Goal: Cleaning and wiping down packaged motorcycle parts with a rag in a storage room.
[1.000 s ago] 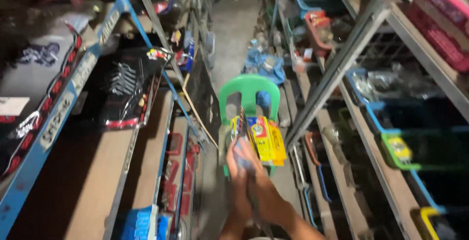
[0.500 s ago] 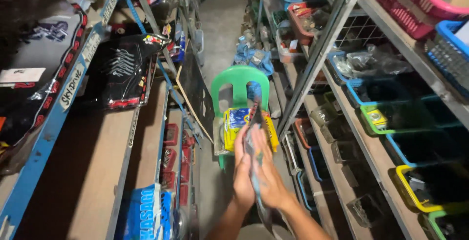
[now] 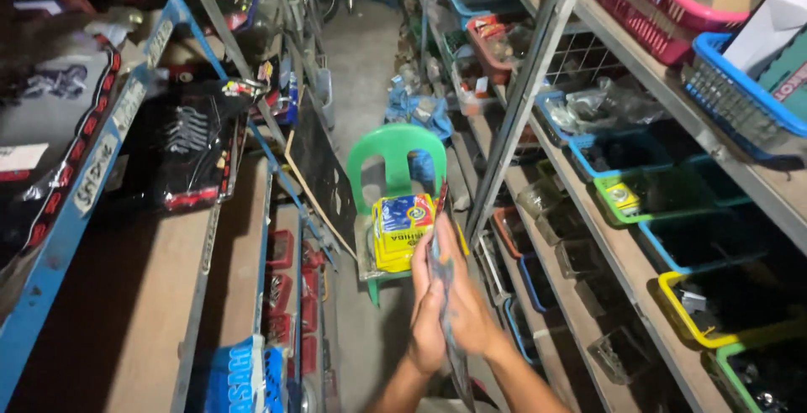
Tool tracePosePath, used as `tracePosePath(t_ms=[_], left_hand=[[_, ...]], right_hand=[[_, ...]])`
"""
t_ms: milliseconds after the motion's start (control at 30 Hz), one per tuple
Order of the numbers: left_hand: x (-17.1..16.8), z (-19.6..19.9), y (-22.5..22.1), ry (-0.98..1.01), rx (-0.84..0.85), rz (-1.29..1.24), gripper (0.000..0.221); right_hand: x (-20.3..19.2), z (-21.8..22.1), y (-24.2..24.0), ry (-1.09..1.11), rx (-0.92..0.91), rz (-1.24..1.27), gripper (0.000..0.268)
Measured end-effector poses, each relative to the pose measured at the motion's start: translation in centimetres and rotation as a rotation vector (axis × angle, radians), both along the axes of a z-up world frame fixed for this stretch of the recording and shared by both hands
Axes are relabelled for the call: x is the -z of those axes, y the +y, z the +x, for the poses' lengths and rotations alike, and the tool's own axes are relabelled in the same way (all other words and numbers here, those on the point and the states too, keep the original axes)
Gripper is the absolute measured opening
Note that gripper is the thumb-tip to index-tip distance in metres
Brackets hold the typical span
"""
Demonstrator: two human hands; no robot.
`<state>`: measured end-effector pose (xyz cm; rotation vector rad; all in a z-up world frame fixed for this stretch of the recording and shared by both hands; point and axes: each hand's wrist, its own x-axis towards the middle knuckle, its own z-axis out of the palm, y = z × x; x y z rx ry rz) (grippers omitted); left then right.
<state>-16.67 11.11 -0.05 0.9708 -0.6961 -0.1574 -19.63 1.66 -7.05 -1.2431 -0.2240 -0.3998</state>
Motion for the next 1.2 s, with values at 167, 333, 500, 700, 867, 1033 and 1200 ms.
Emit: tracePosePath(t_ms=[167,333,500,700,867,1033,1200], left_hand=[[1.6,1.4,-0.6,0.041,-0.067,-0.031,0.069],[0.3,-0.1,-1.5,0.005,-0.024,0.064,0.076],[1.5,2.7,-3.5,0.039,-0.023,-0.137,0.061],[-0.2,5.2,-8.0,-0.011,-0.155,-0.061,0.069],[1.4,5.4,-12.3,-0.046,-0.042,-0.092,0.076],[4.0,7.9,-13.9,0.065,-0.117,-0.037,0.067],[3.8,7.8,-15.7,-0.074,-0.093,-0.09,0.078]], right_hand=[[2.1,-1.6,0.7,0.006,0.039,-0.012,0.09],[-0.3,2.2,-2.2,0.0,0.076,-0.031,0.085],[0.8,2.9,-4.0,-0.009,0.108,-0.039,0.082],[1.0,5.0,-8.2,-0.041,0.1,-0.076,0.077],[-0.1,9.1,-14.0,-0.069,0.119,-0.099,0.074],[2.6,7.0,-14.7,-0.098,0.124,-0.148,0.069],[0.1,10.9,-16.5,-0.096,0.113,-0.184,0.066]])
